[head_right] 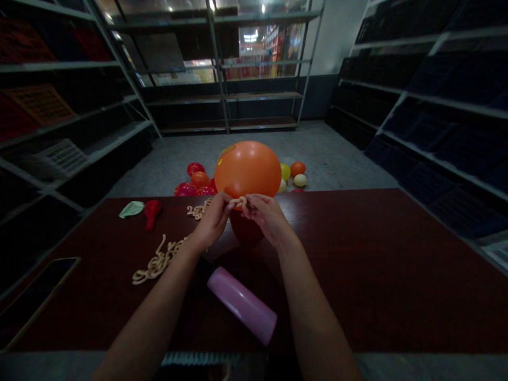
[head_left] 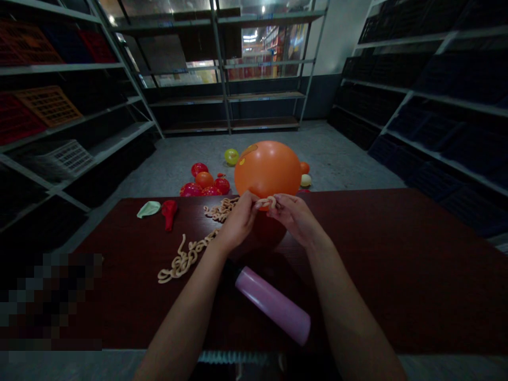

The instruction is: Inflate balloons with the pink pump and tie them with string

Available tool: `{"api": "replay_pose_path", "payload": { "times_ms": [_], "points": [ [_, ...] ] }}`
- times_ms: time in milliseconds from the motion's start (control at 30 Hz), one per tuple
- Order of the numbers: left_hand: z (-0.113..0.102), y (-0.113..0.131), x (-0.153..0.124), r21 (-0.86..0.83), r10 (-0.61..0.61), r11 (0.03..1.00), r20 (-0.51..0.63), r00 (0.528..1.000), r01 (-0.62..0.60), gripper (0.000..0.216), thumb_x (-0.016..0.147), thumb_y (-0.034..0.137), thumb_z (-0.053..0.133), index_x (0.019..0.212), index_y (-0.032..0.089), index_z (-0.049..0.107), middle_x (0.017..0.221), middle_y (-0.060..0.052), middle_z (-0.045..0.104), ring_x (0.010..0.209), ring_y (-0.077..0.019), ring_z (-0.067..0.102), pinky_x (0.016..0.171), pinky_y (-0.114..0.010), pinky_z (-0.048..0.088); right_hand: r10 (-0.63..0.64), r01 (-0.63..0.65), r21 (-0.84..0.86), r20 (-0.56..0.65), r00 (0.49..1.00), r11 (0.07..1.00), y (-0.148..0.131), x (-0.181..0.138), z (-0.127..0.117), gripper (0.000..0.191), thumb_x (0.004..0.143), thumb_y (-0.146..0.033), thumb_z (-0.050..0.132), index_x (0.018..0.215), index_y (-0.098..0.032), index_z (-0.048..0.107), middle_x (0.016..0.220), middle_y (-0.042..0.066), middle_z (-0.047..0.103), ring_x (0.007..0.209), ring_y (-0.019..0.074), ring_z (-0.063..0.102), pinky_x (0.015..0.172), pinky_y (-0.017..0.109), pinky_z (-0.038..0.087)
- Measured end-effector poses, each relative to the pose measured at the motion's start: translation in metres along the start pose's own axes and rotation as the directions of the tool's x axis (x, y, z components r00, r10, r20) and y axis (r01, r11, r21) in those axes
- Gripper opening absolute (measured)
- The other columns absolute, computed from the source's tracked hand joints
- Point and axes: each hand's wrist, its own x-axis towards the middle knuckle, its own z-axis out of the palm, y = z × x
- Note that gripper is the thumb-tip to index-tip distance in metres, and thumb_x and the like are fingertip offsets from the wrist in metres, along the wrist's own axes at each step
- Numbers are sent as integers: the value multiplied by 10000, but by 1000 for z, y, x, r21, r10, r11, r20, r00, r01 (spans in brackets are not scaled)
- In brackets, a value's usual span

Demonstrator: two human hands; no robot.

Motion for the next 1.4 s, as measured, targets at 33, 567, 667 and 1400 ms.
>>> {"api": "replay_pose_path", "payload": {
  "times_ms": [33, 567, 667, 1400],
  "points": [
    [0, 0, 1, -14, 0, 1000, -18, 1000, 0, 190, 1035, 290, 406, 950, 187, 541, 921, -58, 599, 849, -169, 558, 789, -299, 445, 6, -6, 26, 1, 1000, 1000, 1, 1, -2, 264, 701, -418, 807, 689, -188, 677, 647, -26, 594, 609, 96, 513, 693, 264, 484],
    [-8, -2, 5, -228, 70, 970, -60, 996, -82, 117, 864, 316, 723, 924, 298, 822, 853, -44, 612, 869, -169, 525, 739, -295, 452, -63, 63, -43, -5, 998, 997, 11, 6, -9, 232, 719, -372, 802, 906, -242, 759, 831, -3, 708, 784, 124, 655, 793, 281, 536],
    [-7, -3, 5, -250, 34, 967, -83, 996, -54, 113, 859, 315, 730, 921, 302, 824, 818, -39, 596, 827, -164, 512, 734, -298, 449, -152, 151, -186, 10, 988, 971, 11, 6, -9, 165, 743, -318, 755, 896, -257, 735, 867, -12, 714, 816, 138, 664, 797, 291, 535],
    [10, 27, 9, -888, -568, 384, -13, 823, 251, 284, 785, 167, 536, 1047, 216, 630, 756, 21, 479, 634, -93, 467, 577, -189, 392, -380, 368, -432, 62, 923, 823, 28, 13, -4, 98, 782, -312, 708, 813, -221, 688, 850, 3, 682, 822, 156, 629, 784, 292, 521]
  ]
}}
